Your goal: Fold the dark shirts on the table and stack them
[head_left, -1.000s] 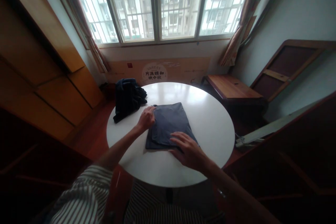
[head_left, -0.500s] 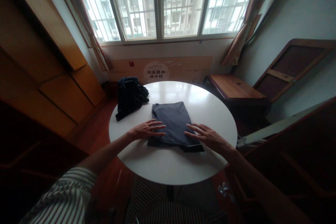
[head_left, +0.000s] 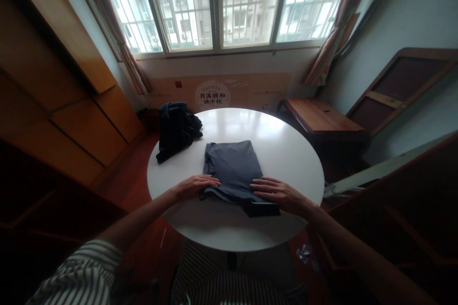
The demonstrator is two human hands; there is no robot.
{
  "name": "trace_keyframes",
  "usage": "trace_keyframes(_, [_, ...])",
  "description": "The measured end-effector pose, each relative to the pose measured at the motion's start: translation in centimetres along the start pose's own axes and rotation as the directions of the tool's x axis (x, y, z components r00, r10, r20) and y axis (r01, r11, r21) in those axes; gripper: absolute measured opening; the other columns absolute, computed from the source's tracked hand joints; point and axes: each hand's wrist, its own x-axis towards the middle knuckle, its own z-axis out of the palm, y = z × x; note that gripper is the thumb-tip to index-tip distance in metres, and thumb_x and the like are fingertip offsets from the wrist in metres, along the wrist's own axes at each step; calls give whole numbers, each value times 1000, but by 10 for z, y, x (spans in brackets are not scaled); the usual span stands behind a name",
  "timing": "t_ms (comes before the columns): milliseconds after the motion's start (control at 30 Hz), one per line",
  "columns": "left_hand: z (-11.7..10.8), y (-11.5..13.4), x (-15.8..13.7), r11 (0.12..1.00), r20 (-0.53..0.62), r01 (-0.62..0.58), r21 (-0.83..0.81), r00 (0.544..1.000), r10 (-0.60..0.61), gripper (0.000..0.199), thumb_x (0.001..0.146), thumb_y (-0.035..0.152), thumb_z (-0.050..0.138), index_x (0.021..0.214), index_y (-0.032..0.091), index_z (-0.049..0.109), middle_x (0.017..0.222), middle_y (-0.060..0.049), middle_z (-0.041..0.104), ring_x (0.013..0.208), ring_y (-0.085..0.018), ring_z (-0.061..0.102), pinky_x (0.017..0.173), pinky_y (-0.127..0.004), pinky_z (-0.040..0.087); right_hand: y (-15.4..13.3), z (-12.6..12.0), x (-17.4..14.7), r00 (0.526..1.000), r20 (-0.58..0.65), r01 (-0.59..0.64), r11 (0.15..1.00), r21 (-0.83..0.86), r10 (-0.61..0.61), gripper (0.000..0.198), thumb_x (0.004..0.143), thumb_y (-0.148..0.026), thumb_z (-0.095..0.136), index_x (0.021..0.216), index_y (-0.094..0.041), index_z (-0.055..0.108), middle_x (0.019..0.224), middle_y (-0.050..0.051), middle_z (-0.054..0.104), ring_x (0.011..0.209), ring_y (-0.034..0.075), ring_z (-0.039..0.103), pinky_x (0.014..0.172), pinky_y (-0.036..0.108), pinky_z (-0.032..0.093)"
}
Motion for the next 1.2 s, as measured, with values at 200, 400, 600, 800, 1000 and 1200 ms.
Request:
trace_keyframes(200, [5,-15,15,905,-432,282,-318,807,-403,36,93,46,54,85,15,70,73,-3,68,70,-17,63,69,-28,53,12,4,29,825,-331,-271,834,480,459,42,93,-55,51,90,-18,73,71,6,70,75,24,69,74,40,58])
trace_keyframes(400, [-14,-47,75,576,-415,195,-794,518,-748,51,71,60,77,87,12,72,81,-5,72,75,-18,66,71,-30,55,46,-17,103,588,-356,-302,605,737,727,50,77,-64,65,87,-15,68,66,1,61,62,15,54,58,29,47])
trace_keyframes(600, [-13,-63,89,349,-271,107,-931,440,-856,53,61,55,87,88,11,73,83,-9,76,76,-20,71,75,-31,58,67,-9,118,513,-292,-306,490,817,807,53,67,-63,71,91,-16,68,70,1,63,64,15,54,58,27,44])
trace_keyframes(800, [-13,-68,83,379,-284,97,-920,503,-816,53,64,54,85,92,11,73,84,-9,76,79,-21,71,79,-32,58,75,-5,107,540,-212,-303,423,854,815,50,69,-59,69,95,-17,66,79,3,68,68,17,60,60,29,49])
trace_keyframes(1000, [-19,-88,100,558,-448,490,-670,333,-830,39,81,47,69,85,9,73,77,-8,73,78,-23,70,67,-30,54,99,-4,122,427,-282,-601,503,621,859,35,81,-48,57,82,-14,66,71,4,66,67,18,60,62,29,49])
trace_keyframes(1200, [-29,-85,99,651,-633,642,-405,316,-706,25,81,25,68,101,11,71,102,-15,72,108,-31,64,95,-40,49,89,-13,134,413,-462,-734,587,341,785,37,87,-30,54,115,-8,65,115,22,65,114,32,58,101,44,44])
